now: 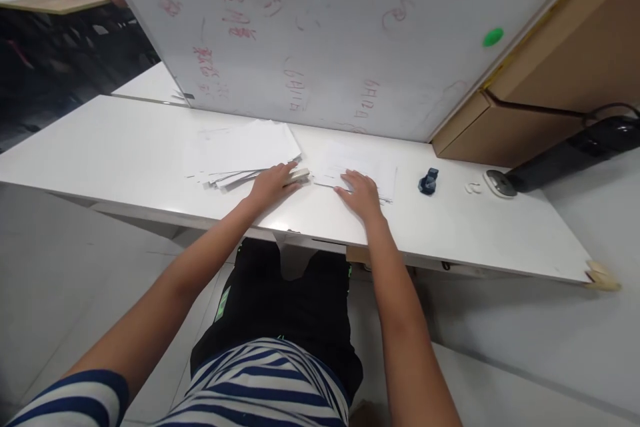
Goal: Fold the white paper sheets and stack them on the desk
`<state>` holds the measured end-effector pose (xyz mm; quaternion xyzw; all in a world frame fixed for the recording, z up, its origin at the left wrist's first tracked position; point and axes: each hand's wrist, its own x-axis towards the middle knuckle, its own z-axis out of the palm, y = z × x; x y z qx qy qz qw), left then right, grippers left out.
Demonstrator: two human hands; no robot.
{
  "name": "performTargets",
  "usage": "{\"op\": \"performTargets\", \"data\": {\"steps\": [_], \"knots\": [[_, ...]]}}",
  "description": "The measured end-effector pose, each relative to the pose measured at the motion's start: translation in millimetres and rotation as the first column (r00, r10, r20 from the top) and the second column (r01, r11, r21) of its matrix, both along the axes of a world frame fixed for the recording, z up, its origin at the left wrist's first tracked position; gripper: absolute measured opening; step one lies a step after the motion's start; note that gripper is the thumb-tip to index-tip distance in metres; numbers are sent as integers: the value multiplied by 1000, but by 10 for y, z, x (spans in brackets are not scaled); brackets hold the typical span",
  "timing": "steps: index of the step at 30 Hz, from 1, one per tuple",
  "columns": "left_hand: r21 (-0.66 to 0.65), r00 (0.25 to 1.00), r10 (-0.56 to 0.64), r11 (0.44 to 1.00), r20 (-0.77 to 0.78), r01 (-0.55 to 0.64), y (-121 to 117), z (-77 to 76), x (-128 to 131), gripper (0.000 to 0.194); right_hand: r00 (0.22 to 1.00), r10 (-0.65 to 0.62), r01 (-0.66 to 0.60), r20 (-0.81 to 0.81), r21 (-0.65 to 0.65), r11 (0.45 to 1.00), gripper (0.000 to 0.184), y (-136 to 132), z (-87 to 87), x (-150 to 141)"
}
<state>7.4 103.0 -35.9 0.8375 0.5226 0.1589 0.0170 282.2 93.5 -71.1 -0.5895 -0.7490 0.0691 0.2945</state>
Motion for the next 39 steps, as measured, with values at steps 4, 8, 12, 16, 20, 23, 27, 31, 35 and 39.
{"op": "performTargets", "data": {"steps": [4, 8, 12, 16, 20, 23, 27, 31, 35, 39], "knots": [[54, 996, 6, 998, 94, -11, -25, -40, -40, 60, 999, 6, -8, 31, 55, 998, 29, -4, 1, -13], [134, 992, -43, 991, 117, 27, -10, -50, -65, 56, 997, -16, 9, 74, 88, 996, 35, -32, 17, -26], [125, 991, -50, 992, 128, 34, 2, -59, -65, 57, 994, -25, 13, 107, 104, 994, 35, -61, 41, -40], [105, 989, -47, 994, 140, 33, -1, -67, -69, 58, 998, -7, 0, 60, 107, 994, 33, -70, 40, -38], [95, 986, -58, 995, 154, 43, -4, -62, -75, 59, 1000, 3, -6, 27, 88, 996, 34, -66, 33, -27], [90, 986, -58, 995, 154, 45, -5, -52, -77, 58, 1000, 5, -8, 29, 81, 997, 36, -66, 36, -27], [104, 985, -62, 994, 163, 45, -3, -48, -83, 58, 999, -2, -1, 36, 103, 995, 37, -74, 51, -44], [106, 982, -63, 993, 176, 45, 3, -63, -94, 59, 999, 14, -18, 42, 113, 993, 37, -84, 68, -57], [112, 981, -66, 993, 181, 46, 2, -78, -101, 58, 999, 16, -19, 35, 101, 995, 37, -94, 80, -59], [104, 979, -65, 994, 194, 45, 4, -85, -105, 57, 999, 2, -5, 35, 86, 996, 39, -93, 79, -57]]}}
